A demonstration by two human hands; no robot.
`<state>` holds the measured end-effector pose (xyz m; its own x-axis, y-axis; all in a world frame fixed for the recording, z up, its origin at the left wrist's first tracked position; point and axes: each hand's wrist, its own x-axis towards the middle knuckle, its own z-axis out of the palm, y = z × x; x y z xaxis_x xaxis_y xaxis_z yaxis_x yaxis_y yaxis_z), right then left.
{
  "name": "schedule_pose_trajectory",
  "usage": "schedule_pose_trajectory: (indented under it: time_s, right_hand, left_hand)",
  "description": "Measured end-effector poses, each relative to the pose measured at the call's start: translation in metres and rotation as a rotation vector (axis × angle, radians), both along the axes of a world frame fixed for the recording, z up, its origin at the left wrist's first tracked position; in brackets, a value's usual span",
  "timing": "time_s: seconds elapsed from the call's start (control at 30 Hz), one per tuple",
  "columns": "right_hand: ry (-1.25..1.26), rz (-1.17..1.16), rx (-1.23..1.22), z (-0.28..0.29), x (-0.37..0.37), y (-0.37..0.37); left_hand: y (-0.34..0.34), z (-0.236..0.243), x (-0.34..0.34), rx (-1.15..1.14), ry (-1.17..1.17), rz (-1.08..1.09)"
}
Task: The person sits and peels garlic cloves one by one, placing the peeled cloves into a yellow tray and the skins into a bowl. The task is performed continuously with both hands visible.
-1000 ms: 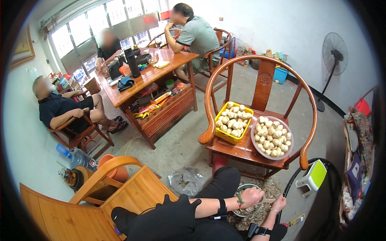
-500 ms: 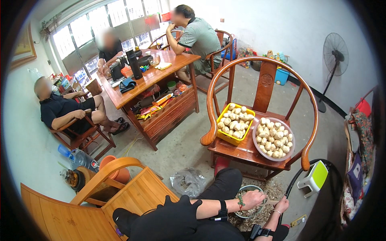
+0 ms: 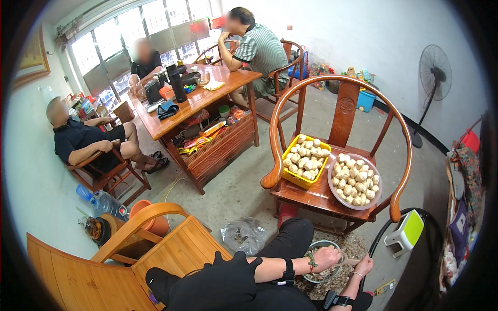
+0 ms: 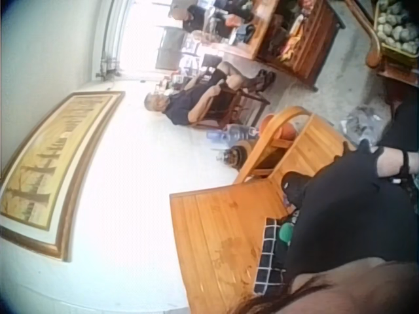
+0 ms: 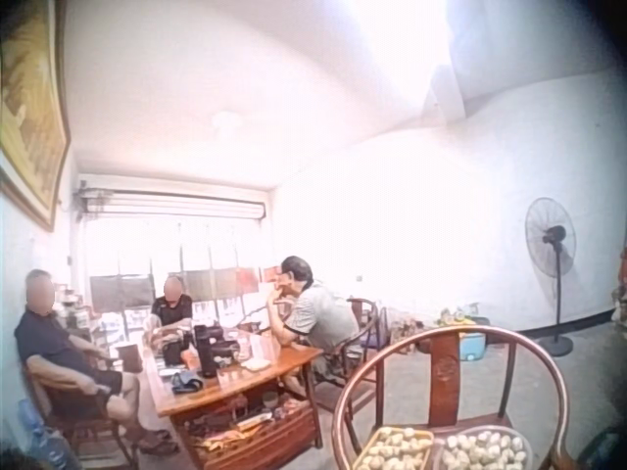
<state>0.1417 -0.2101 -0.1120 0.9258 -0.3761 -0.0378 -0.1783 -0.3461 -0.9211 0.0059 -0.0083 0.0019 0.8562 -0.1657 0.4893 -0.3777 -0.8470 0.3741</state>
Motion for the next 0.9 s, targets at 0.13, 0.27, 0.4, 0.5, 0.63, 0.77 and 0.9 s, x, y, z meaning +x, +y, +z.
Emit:
schedule_pose_trajectory:
  time_s: [0.13, 0.27, 0.4, 0.5, 0.63, 0.77, 0.9]
  right_hand:
    - [-0.085, -0.001, -0.034, 0.011, -0.004, 0.009]
    - [-0.137, 0.003, -0.077, 0.030, -0.012, 0.017]
    - [-0.189, 0.005, -0.169, 0.032, -0.020, 0.009]
    - [-0.230, -0.020, -0.131, 0.040, -0.020, 0.013]
    - [-0.218, 0.005, -0.043, 0.044, -0.016, 0.009]
    - [-0.197, -0.016, -0.074, 0.039, -0.014, 0.004]
    - [-0.221, -0.004, -0.095, 0.046, -0.017, 0.011]
  left_hand:
    - [-0.001, -0.004, 0.001, 0.010, 0.040, 0.027]
    - [-0.001, 0.000, -0.002, -0.024, 0.032, 0.045]
    - [-0.008, -0.002, -0.006, -0.014, 0.065, 0.042]
    - [-0.006, 0.001, -0.004, -0.008, 0.074, 0.057]
    - [-0.009, 0.003, -0.001, -0.001, 0.004, 0.086]
    - [-0.009, -0.005, -0.003, 0.054, 0.008, 0.073]
    - [-0.006, -0.006, -0.002, 0.062, -0.002, 0.061]
